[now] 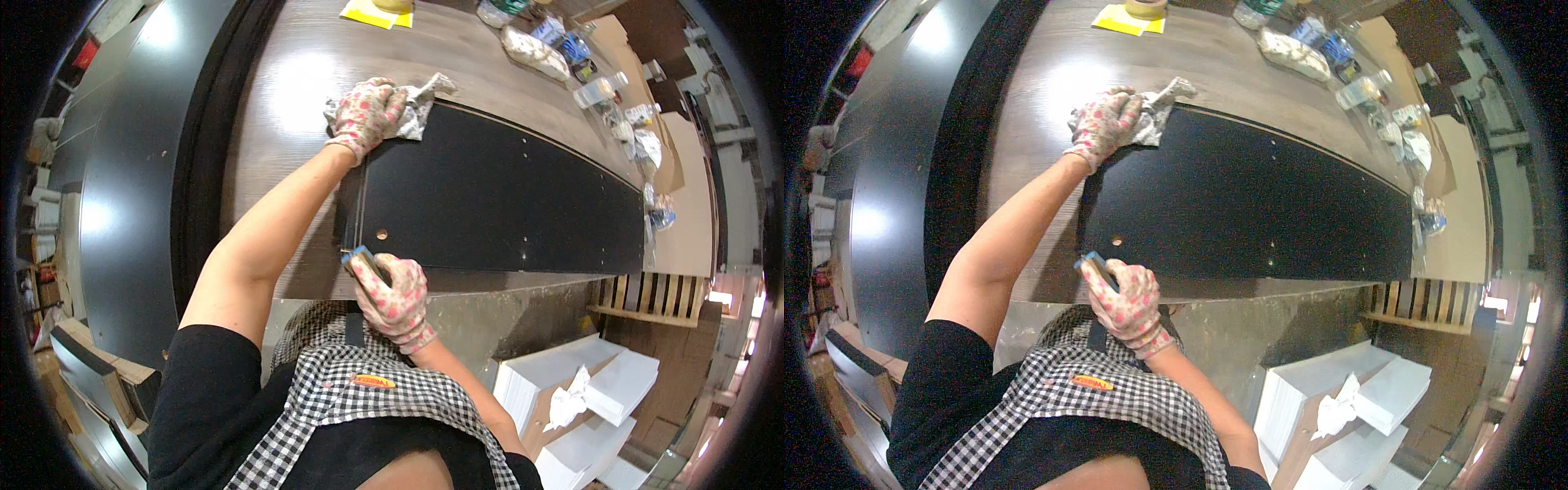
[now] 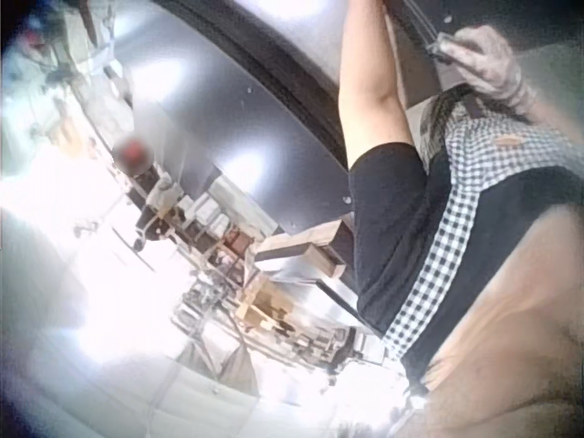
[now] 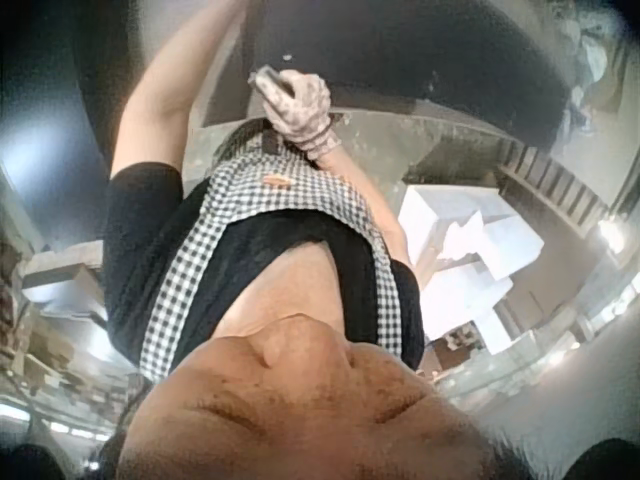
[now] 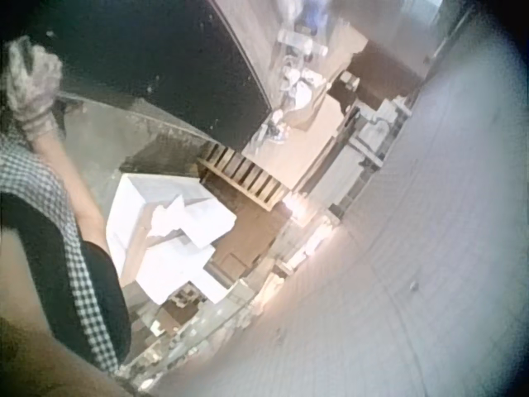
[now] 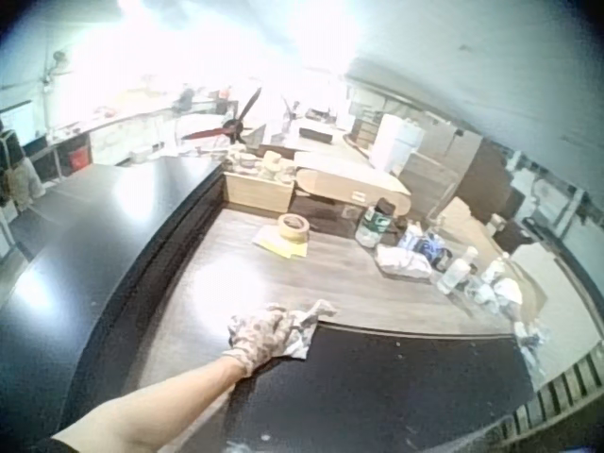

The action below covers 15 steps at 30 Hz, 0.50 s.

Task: The person scrubs the edges of a black rectangular panel with a small blue abrasive block and wipes the surface with a white cloth. The person repeatedly flips the panel to clean both sides and edges, then places it on a stack of similar panels.

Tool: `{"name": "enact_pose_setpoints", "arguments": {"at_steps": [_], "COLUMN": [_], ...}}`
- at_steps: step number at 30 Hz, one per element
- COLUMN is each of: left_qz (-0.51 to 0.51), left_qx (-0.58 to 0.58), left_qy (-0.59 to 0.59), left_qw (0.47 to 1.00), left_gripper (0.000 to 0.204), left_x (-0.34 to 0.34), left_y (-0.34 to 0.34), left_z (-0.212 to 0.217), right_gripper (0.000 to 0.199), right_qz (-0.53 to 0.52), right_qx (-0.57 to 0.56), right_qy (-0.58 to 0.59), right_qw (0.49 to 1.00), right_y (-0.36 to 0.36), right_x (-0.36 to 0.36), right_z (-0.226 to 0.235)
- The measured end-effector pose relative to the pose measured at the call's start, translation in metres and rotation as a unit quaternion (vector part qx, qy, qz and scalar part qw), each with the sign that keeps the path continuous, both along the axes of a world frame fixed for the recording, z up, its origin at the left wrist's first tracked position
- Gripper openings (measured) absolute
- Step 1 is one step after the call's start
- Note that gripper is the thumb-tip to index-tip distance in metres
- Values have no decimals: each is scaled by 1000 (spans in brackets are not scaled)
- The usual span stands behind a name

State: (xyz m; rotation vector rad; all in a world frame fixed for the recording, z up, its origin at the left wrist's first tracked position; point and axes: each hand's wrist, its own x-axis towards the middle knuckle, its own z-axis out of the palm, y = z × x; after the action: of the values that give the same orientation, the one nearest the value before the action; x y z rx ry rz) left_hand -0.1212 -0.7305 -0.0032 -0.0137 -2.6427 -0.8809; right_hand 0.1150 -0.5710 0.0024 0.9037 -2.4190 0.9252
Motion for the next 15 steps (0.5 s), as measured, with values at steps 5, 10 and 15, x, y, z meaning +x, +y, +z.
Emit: {"name": "enact_pose_setpoints", "arguments": {"at_steps": [5,10,15], "left_qz": [-12,0,-13], "left_qx": [-13,6,5], "left_qy": [25,21,1], "left_qw": [1000,1000,1000], "left_gripper": [35,33,43], "left_x": [-3,-2,-3], "left_y": [-2,-4,-4], "left_z": [-7,-8,-7], "right_gripper": [42,52,30], "right_qz": [-81,-309,-58], "right_qx": [88,10,127], "right_qy": [5,28,-70], "right_qw": [993,951,988], "right_y": [31,91,46], "right_x": [1,10,5], "right_z": [-9,10,-3]}}
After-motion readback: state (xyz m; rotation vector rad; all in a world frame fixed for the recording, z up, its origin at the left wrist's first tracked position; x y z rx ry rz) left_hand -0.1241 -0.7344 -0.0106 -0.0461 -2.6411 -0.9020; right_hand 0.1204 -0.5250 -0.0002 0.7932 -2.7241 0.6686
